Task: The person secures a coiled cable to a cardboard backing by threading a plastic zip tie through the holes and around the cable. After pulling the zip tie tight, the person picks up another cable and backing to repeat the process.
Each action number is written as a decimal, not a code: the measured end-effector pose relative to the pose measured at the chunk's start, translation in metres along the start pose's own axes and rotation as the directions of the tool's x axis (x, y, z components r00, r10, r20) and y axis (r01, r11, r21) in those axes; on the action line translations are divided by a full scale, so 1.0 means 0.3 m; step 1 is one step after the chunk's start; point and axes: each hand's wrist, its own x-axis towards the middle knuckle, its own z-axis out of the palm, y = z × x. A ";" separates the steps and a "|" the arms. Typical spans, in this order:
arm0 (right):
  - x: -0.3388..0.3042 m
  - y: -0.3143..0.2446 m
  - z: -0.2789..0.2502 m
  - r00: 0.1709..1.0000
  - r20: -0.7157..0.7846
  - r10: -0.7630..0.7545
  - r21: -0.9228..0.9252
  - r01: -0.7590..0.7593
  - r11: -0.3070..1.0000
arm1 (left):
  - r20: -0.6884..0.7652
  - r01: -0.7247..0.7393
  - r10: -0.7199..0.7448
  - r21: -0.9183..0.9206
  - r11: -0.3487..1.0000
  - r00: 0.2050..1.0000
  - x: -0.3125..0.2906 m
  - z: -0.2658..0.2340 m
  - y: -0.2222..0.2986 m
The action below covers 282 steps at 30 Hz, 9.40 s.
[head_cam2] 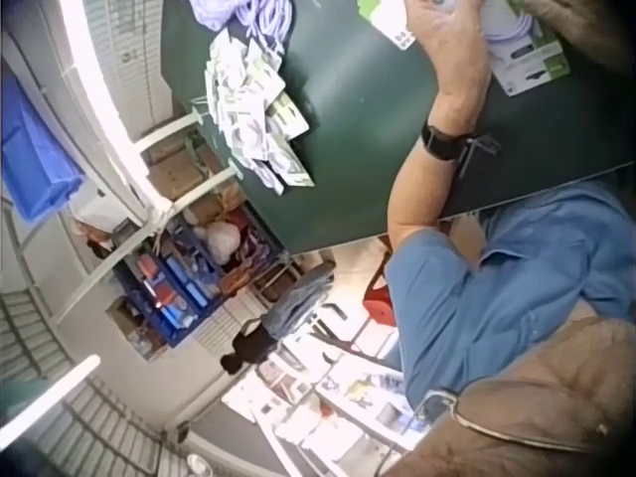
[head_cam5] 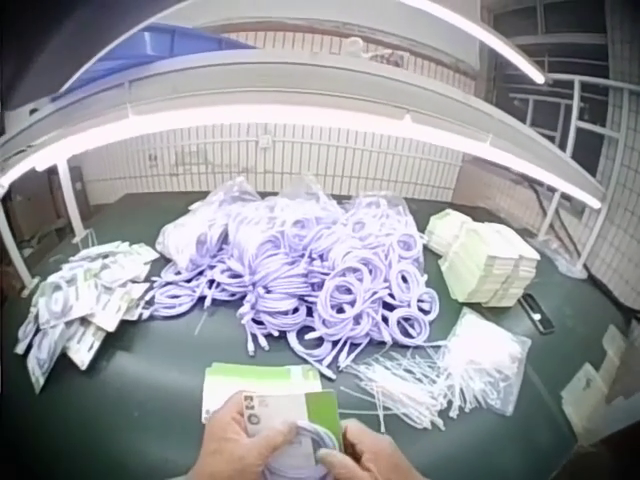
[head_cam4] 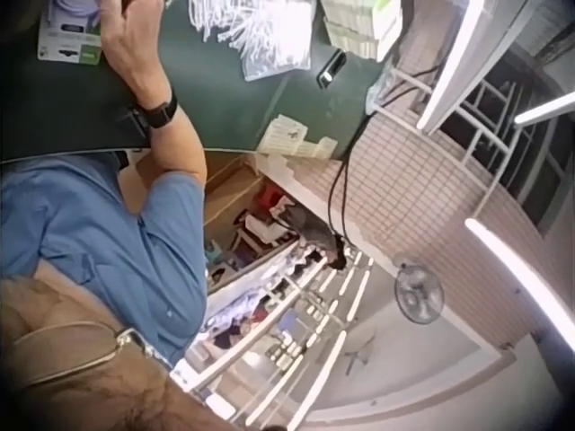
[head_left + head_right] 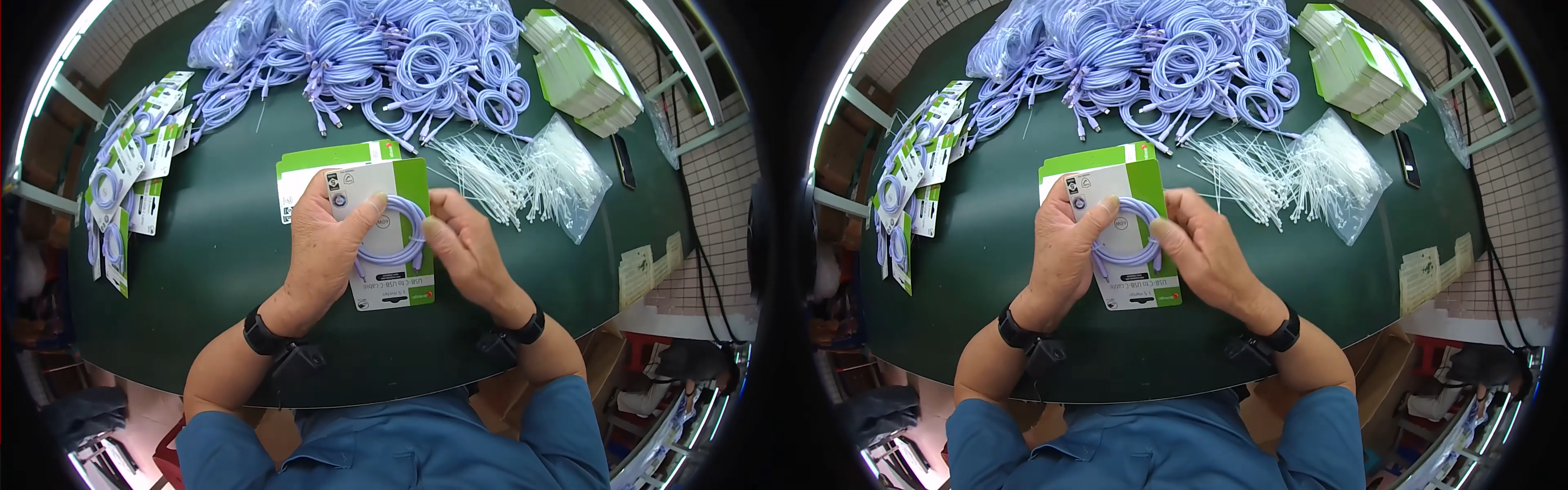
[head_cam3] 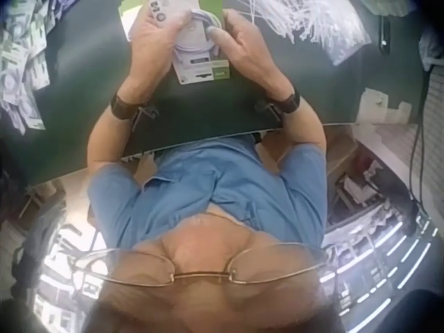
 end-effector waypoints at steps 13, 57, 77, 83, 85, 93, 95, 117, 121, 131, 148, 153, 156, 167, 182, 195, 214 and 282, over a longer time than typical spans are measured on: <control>0.026 0.075 -0.064 0.999 -0.040 0.013 0.146 -0.007 0.989 | 0.141 -0.022 -0.007 0.206 0.978 0.990 0.003 -0.002 -0.015; 0.013 0.125 -0.073 0.991 -0.132 0.036 0.367 0.015 0.930 | 0.047 -0.261 0.284 0.562 0.785 0.958 -0.011 0.005 -0.093; 0.037 0.064 -0.113 0.966 -0.237 -0.102 0.409 0.194 0.891 | 0.229 -0.306 0.223 0.445 0.842 0.948 -0.099 -0.031 -0.018; 0.023 0.048 -0.057 0.973 -0.207 -0.106 0.350 0.175 0.920 | 0.284 0.031 -0.144 0.368 0.929 0.948 -0.172 -0.141 0.006; 0.007 0.016 -0.058 0.986 -0.121 -0.111 0.305 0.144 0.941 | 0.220 0.114 -0.172 0.253 0.961 0.960 -0.194 -0.185 0.035; 0.025 0.060 -0.091 0.996 -0.086 -0.011 0.058 0.016 0.998 | -0.326 -0.236 0.250 0.084 0.968 0.912 -0.012 -0.506 0.418; 0.027 0.055 -0.087 0.998 -0.052 0.020 0.048 -0.018 0.999 | -0.359 -0.292 0.303 0.085 0.953 0.883 0.077 -0.660 0.515; 0.007 0.034 -0.058 0.996 0.057 0.072 -0.128 -0.064 0.990 | 0.386 -0.265 0.377 0.905 -0.334 0.842 0.463 -0.616 0.259; 0.009 0.030 -0.049 0.996 0.070 0.062 -0.135 -0.052 0.989 | 0.260 -0.128 0.398 0.936 -0.327 0.880 0.586 -0.701 0.188; 0.020 0.060 -0.042 0.990 0.121 0.068 -0.160 -0.048 0.986 | 0.280 -0.233 0.349 0.957 -0.172 0.894 0.608 -0.575 0.102; 0.031 0.045 -0.057 0.995 0.090 0.049 -0.226 -0.027 0.974 | 0.082 0.084 0.541 0.958 -0.275 0.837 0.902 -0.861 0.134; 0.041 0.044 -0.054 0.994 0.095 0.050 -0.220 -0.028 0.975 | -0.011 0.113 0.418 0.969 -0.219 0.908 0.841 -0.770 0.156; 0.043 0.052 -0.059 0.994 0.094 0.055 -0.218 -0.033 0.975 | 0.061 0.011 0.419 0.986 -0.168 0.906 0.799 -0.713 0.106; 0.036 0.056 -0.066 0.994 0.103 -0.030 -0.253 0.056 0.966 | 0.092 -0.153 0.454 0.983 0.100 0.887 0.700 -0.430 0.029; 0.027 0.040 -0.065 0.931 0.130 -0.342 -0.375 0.366 0.852 | 0.291 -0.172 0.594 0.953 -0.249 0.750 0.728 -0.397 0.211; 0.052 0.018 -0.115 0.996 -0.084 0.005 0.047 -0.001 0.999 | 0.685 -0.679 0.486 0.699 -0.227 0.543 0.239 -0.003 0.143; 0.002 -0.025 -0.110 0.995 -0.023 -0.098 0.262 0.100 0.960 | 0.896 -0.895 0.366 0.359 -0.264 0.252 0.095 0.037 0.074; 0.132 -0.015 0.045 0.984 -0.174 0.033 -0.071 -0.046 0.996 | 0.090 0.030 -0.035 0.067 0.997 0.995 0.126 -0.007 -0.078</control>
